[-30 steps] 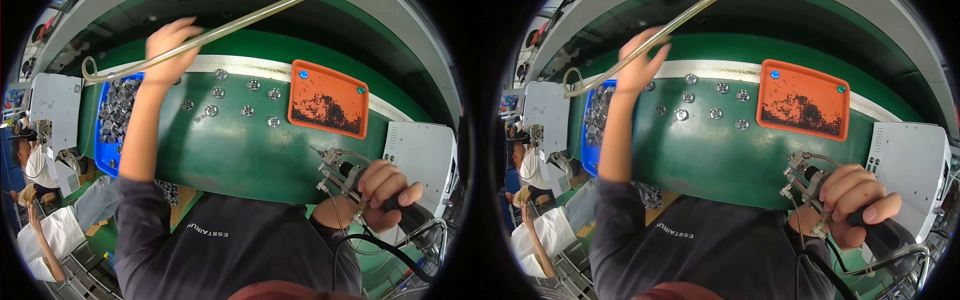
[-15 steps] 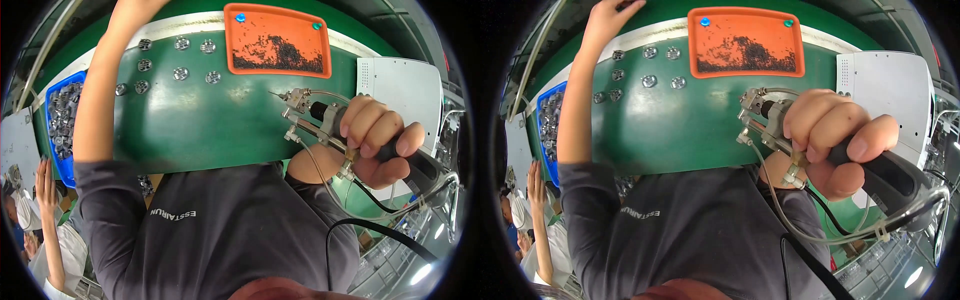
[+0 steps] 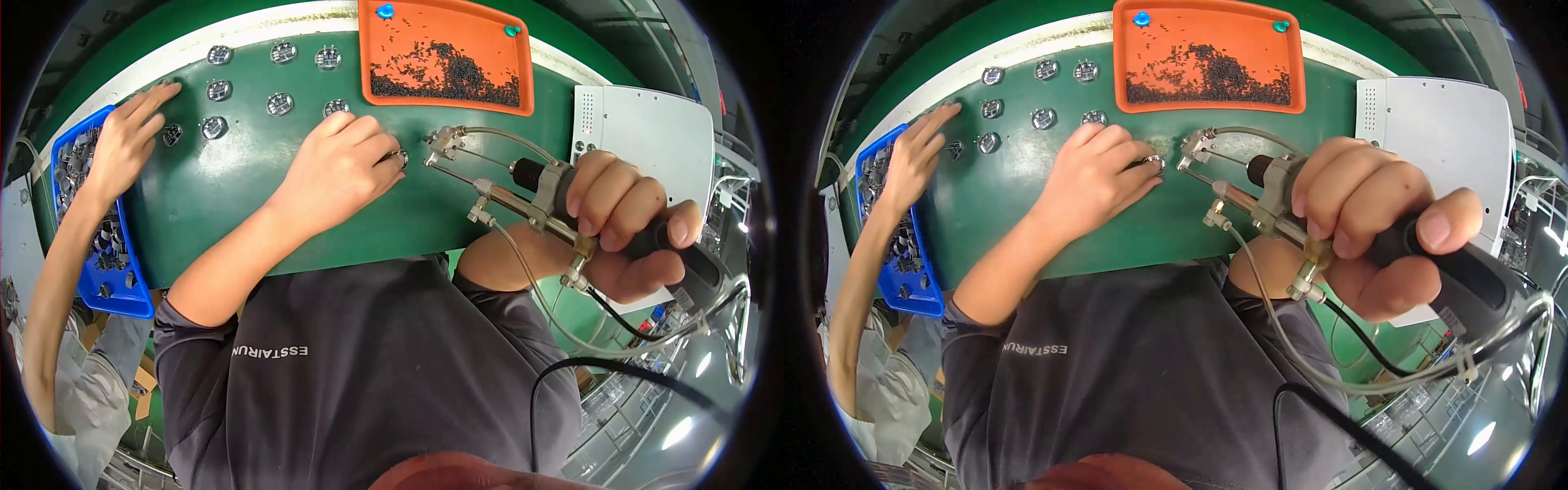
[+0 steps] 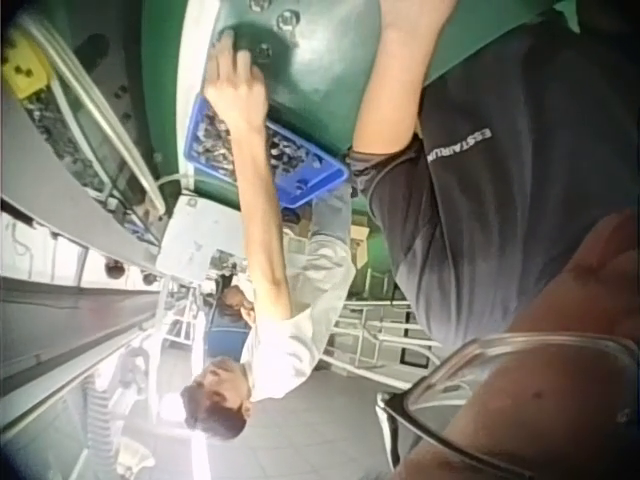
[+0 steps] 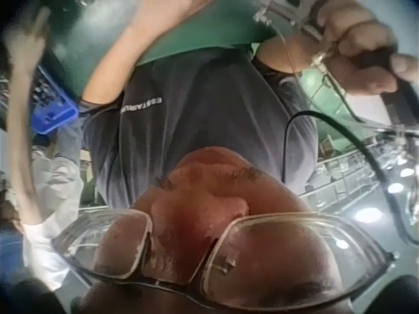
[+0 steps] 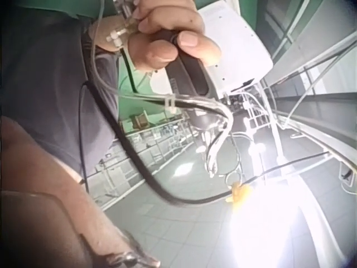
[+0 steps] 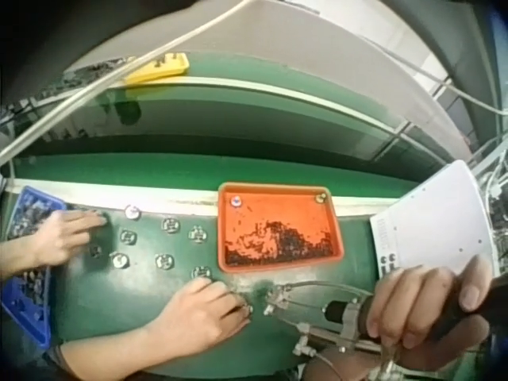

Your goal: The person repeatedly takes small components by hand, fastens them using a handheld pneumatic assembly tool, and arranges the finished parts on the table.

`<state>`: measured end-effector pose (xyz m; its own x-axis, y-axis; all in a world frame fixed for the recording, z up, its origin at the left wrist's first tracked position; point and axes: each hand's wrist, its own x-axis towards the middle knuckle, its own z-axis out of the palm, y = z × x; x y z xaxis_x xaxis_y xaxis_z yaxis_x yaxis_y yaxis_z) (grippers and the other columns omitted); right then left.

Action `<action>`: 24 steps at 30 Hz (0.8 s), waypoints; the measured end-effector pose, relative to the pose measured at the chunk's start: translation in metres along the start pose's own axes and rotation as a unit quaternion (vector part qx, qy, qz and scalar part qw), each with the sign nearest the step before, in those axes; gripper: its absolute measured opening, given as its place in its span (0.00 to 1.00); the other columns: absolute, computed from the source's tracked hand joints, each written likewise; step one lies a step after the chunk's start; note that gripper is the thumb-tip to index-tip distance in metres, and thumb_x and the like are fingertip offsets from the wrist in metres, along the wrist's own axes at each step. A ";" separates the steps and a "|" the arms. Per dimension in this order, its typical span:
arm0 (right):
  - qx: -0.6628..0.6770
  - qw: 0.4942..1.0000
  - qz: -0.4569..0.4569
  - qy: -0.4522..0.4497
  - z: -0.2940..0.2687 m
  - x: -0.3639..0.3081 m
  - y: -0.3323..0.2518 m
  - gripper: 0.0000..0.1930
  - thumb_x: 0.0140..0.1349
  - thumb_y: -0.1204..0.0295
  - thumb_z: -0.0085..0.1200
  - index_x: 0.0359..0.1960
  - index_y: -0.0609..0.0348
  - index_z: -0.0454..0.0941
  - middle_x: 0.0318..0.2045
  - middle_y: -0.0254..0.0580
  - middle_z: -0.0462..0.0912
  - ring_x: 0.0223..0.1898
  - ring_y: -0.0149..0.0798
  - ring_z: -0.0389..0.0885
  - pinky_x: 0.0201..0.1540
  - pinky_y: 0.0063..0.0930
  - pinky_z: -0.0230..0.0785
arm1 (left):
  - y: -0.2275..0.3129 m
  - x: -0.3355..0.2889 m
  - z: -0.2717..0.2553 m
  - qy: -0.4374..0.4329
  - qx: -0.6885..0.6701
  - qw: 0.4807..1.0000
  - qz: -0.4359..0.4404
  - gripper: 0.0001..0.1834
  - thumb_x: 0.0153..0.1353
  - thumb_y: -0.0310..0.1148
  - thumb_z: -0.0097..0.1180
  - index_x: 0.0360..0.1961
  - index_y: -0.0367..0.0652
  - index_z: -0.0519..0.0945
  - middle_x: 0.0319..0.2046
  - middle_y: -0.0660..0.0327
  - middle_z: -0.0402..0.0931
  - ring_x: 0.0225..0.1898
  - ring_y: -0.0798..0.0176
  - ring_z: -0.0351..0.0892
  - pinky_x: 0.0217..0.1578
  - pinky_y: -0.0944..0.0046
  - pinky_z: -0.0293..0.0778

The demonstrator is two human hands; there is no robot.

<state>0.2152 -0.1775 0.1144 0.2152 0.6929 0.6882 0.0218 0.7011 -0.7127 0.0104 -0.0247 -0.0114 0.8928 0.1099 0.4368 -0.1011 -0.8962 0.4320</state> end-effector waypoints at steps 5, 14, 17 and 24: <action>0.006 1.000 0.007 0.014 -0.006 -0.002 0.003 0.19 0.77 0.52 0.49 0.58 0.50 0.67 0.25 0.34 0.72 0.23 0.35 0.71 0.28 0.35 0.67 | -0.003 0.002 0.002 0.010 -0.011 1.000 0.013 0.10 0.51 0.34 0.72 0.34 0.44 0.88 0.41 0.66 0.83 0.41 0.63 0.78 0.42 0.60 0.71; 0.047 0.999 0.014 -0.009 -0.006 0.001 0.005 0.22 0.76 0.49 0.50 0.60 0.48 0.69 0.27 0.34 0.73 0.24 0.35 0.72 0.30 0.33 0.67 | 0.003 0.019 -0.003 0.077 -0.119 0.989 -0.048 0.14 0.50 0.35 0.72 0.38 0.44 0.86 0.43 0.66 0.83 0.47 0.60 0.78 0.45 0.58 0.72; 0.059 0.998 -0.012 0.008 0.001 -0.001 0.008 0.23 0.73 0.47 0.54 0.59 0.47 0.70 0.26 0.31 0.73 0.23 0.31 0.70 0.28 0.30 0.67 | 0.000 0.036 0.000 0.060 -0.184 0.980 -0.040 0.18 0.54 0.34 0.73 0.45 0.44 0.85 0.45 0.63 0.84 0.48 0.56 0.81 0.49 0.55 0.73; 0.029 0.996 -0.051 0.066 0.008 -0.005 -0.002 0.23 0.68 0.48 0.61 0.55 0.48 0.76 0.23 0.26 0.74 0.21 0.28 0.71 0.29 0.23 0.65 | -0.017 0.044 -0.002 0.043 -0.186 0.981 0.032 0.07 0.57 0.34 0.69 0.35 0.48 0.85 0.37 0.68 0.83 0.45 0.61 0.79 0.52 0.57 0.70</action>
<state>0.2058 -0.1808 0.1137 0.3411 0.5918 0.7304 -0.0053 0.7782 -0.6280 0.0508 -0.0042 0.0019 0.8406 0.1079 0.5307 -0.3241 -0.6849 0.6526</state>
